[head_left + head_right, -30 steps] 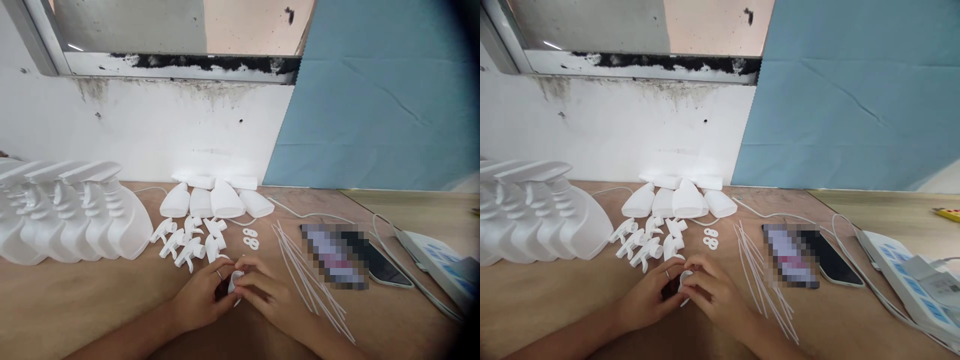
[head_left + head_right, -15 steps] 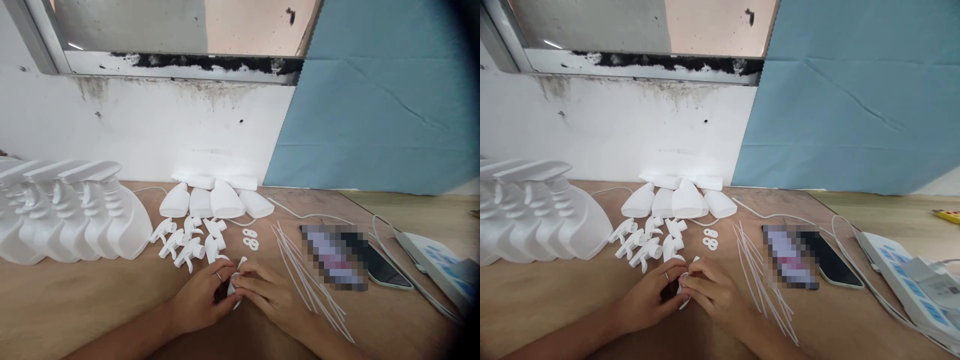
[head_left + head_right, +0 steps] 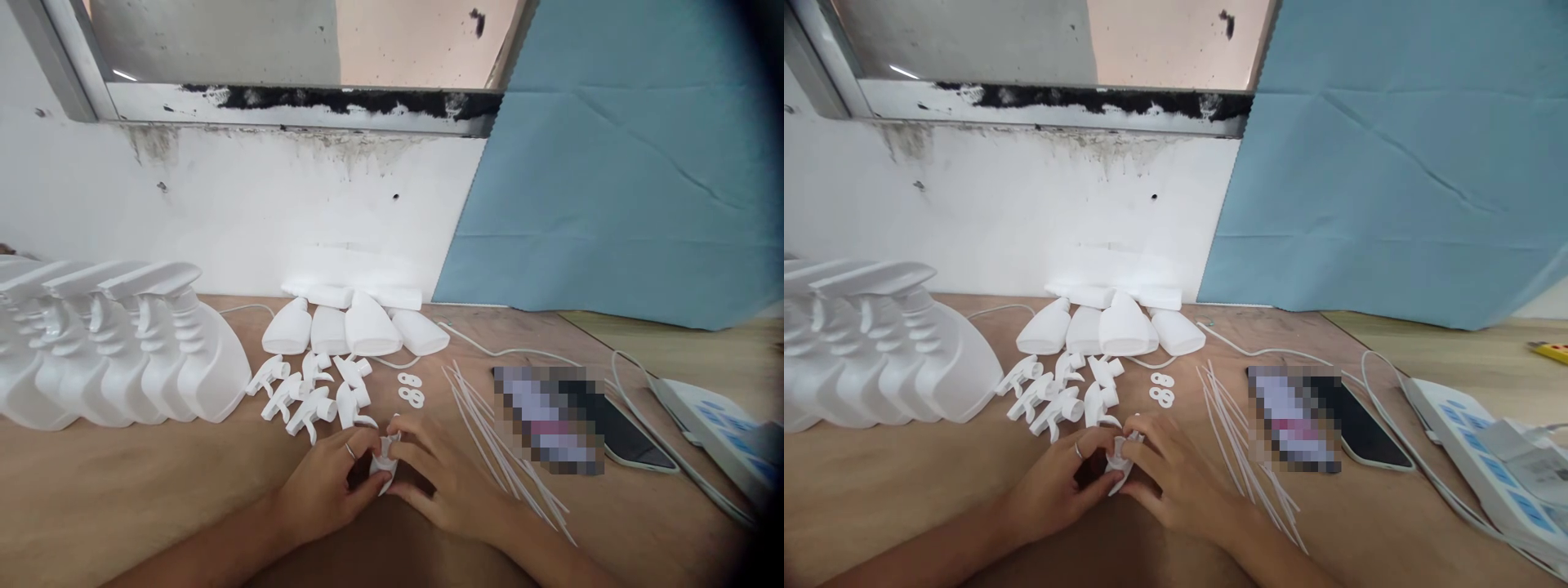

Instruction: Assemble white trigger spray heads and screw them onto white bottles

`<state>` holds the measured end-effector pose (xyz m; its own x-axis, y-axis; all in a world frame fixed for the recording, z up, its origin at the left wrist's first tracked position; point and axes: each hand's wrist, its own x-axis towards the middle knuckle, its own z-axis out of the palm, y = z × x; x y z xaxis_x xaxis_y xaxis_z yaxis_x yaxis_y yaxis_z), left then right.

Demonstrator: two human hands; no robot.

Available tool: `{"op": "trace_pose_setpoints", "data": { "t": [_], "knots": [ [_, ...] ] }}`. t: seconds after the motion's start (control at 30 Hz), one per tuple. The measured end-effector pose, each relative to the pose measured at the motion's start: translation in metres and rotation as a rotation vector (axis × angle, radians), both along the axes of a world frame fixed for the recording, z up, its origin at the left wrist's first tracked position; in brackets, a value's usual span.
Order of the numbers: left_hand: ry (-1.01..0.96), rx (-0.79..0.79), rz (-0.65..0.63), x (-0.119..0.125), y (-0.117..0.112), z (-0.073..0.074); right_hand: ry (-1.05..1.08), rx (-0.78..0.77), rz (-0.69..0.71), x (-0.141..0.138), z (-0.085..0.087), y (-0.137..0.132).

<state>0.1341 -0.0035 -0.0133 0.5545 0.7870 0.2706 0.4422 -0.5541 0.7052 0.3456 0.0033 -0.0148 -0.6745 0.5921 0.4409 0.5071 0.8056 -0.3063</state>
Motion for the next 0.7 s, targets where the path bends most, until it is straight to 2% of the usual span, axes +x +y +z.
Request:
{"op": "trace_pose_setpoints", "data": {
  "t": [0.2, 0.33, 0.5, 0.7],
  "knots": [
    [0.018, 0.196, -0.124, -0.006, 0.005, 0.003, -0.028, 0.014, 0.018, 0.001, 0.003, 0.003],
    [0.116, 0.348, -0.19, -0.01, 0.008, -0.002, 0.004, 0.017, 0.053, 0.001, 0.003, 0.005],
    [0.169, 0.37, -0.17, -0.009, 0.01, -0.009, 0.048, 0.082, 0.067, 0.003, -0.001, 0.008],
    [0.15, 0.405, -0.19, -0.01, 0.012, -0.009, 0.07, 0.105, 0.069, 0.002, 0.0, 0.007]
  ]
}}
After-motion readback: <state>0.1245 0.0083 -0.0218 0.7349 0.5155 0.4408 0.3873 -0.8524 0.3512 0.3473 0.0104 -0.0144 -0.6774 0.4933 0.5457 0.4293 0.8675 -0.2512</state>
